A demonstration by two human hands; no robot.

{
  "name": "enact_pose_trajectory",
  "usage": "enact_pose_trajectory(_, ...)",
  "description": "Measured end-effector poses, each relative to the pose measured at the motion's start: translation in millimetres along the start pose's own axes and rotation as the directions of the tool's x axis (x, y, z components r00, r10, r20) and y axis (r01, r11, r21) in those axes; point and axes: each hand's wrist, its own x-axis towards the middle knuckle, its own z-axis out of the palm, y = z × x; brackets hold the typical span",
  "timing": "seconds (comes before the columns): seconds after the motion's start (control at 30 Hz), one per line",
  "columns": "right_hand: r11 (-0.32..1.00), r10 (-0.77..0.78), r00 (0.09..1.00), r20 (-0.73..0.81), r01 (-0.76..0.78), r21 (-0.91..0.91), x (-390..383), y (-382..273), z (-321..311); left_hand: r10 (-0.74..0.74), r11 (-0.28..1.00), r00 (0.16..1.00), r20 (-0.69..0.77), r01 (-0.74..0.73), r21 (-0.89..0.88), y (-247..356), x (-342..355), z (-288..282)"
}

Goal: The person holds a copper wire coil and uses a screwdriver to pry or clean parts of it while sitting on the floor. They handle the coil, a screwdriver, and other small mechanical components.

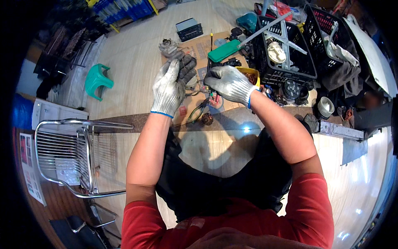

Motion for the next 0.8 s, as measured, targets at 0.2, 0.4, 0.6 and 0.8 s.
enact_pose_trajectory(0.2, 0.97, -0.22, 0.975, -0.042, 0.214, -0.115, 0, 8, 0, -0.138, 0.966, 0.986, 0.094, 0.155, -0.206, 5, 1, -9)
enact_pose_trajectory(0.4, 0.973, -0.219, 0.972, -0.078, 0.212, -0.097, 0, 6, 3, -0.098, 0.97, 0.988, 0.122, 0.122, -0.211, 8, -3, -9)
enact_pose_trajectory(0.6, 0.982, -0.185, 0.981, -0.062, 0.182, -0.057, 3, 9, 7, -0.062, 0.986, 0.997, 0.037, 0.067, -0.155, 10, -3, -4)
enact_pose_trajectory(0.8, 0.994, -0.096, 0.995, -0.014, 0.097, 0.042, -2, -4, 2, -0.046, 0.985, 0.998, 0.052, 0.054, -0.165, 12, -6, -2)
